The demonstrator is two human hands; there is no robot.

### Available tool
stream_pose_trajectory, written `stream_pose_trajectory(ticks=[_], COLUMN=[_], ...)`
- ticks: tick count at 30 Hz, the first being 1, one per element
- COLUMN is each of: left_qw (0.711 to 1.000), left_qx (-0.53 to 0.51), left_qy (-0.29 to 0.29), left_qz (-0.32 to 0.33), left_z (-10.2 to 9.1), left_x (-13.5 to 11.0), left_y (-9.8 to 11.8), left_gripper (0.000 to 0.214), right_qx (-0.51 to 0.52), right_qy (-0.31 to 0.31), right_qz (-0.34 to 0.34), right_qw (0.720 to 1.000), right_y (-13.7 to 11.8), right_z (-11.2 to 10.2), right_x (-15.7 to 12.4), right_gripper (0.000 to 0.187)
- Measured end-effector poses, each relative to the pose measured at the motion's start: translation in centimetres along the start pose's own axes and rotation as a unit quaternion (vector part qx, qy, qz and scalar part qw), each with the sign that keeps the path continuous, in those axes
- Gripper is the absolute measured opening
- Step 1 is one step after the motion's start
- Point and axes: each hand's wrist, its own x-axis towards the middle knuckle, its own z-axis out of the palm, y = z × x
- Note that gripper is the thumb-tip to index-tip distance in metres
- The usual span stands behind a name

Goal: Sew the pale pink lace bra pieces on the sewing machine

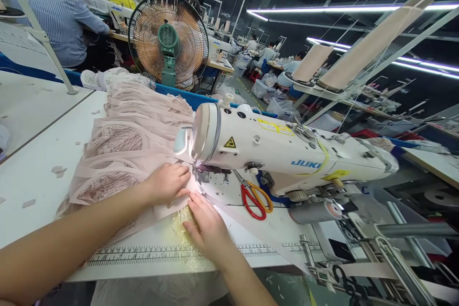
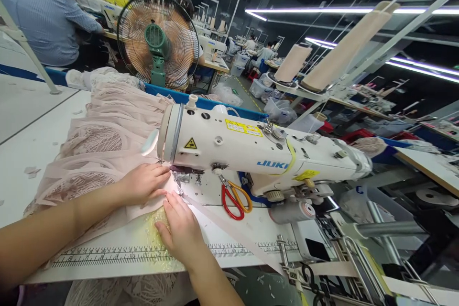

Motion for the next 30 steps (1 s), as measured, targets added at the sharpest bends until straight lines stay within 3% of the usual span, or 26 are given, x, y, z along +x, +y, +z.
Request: stream_pose_trajectory(ticks=[5, 11, 14, 17, 25, 30], left_qw=[0.997, 0.978, 0.980, 0.984, 0.986, 0.991], left_qx=[-0.014, -0.101, -0.062, -0.025, 0.003, 0.011], left_qy=[0.044, 0.063, 0.070, 0.039, 0.032, -0.006], left_qz=[0.067, 0.173, 0.175, 0.174, 0.161, 0.132], left_z=[-0.6, -1.1, -0.8, -0.6, -0.4, -0.3], left_x=[0.2, -1.6, -2.5, -2.8, -1.7, -1.0], left_y=[-1.1, 0.8, 1.1, 0.4, -1.5, -2.1], left_gripper=[0.030, 0.027, 0.032, 0.033, 0.033, 0.033], right_qx=[0.005, 0.044, 0.059, 0.067, 0.072, 0.076], right_qy=[-0.030, 0.007, 0.030, 0.044, 0.058, 0.062], right_qz=[0.013, 0.005, 0.005, 0.007, 0.014, 0.022], right_qw=[0.999, 0.999, 0.998, 0.997, 0.996, 0.995], right_y=[-0.1, 0.4, 0.5, 0.4, 0.4, 0.6], right_z=[-0.3, -0.1, -0.2, -0.4, -0.4, -0.4], right_x=[0.1, 0.0, 0.1, 0.1, 0.1, 0.1], right_gripper=[0.046, 0.042, 0.034, 0.031, 0.029, 0.029])
